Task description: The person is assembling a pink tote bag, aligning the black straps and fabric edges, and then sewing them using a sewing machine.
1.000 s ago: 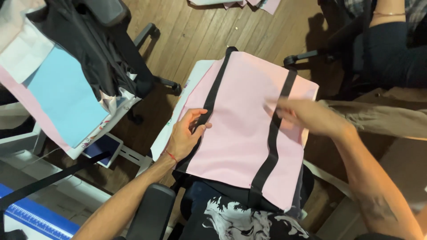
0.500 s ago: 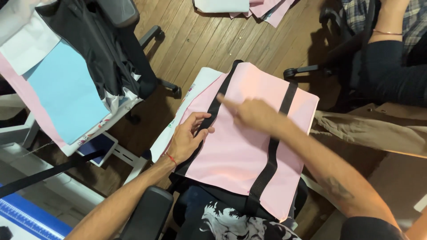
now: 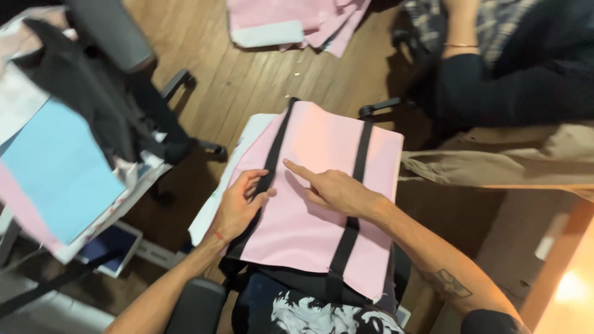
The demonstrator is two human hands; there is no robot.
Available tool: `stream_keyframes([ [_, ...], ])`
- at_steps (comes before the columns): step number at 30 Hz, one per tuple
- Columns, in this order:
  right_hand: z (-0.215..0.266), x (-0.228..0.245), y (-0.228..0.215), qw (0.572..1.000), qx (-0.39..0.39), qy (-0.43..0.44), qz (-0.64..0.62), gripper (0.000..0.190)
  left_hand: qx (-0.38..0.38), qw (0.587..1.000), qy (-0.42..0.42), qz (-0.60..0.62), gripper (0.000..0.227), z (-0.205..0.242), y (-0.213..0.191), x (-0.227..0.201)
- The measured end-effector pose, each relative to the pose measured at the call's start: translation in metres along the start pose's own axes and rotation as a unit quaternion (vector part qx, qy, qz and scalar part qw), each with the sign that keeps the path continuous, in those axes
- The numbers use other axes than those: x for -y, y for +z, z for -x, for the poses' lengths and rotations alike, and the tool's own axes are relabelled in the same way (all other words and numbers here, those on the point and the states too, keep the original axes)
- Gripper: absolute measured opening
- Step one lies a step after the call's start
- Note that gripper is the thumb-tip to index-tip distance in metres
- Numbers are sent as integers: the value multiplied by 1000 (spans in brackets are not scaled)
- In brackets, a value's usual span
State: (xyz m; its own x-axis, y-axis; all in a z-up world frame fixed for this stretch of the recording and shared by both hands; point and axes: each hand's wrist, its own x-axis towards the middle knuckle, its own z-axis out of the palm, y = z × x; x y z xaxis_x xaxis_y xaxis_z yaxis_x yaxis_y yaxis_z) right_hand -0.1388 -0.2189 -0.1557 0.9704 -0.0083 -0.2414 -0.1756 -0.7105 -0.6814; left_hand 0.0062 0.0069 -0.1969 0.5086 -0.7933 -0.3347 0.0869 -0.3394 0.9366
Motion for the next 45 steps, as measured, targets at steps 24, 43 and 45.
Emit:
stream_keyframes([
  [24, 71, -166, 27, 991, -113, 32, -61, 37, -3, 1000, 7, 30, 54, -15, 9, 7],
  [43, 100, -25, 31, 907, -61, 244, -338, 75, -7, 975, -77, 208, 48, -24, 6, -9],
  [45, 103, -29, 44, 844, -77, 246, -470, 77, 0, 974, -76, 213, 49, -24, 3, -7],
])
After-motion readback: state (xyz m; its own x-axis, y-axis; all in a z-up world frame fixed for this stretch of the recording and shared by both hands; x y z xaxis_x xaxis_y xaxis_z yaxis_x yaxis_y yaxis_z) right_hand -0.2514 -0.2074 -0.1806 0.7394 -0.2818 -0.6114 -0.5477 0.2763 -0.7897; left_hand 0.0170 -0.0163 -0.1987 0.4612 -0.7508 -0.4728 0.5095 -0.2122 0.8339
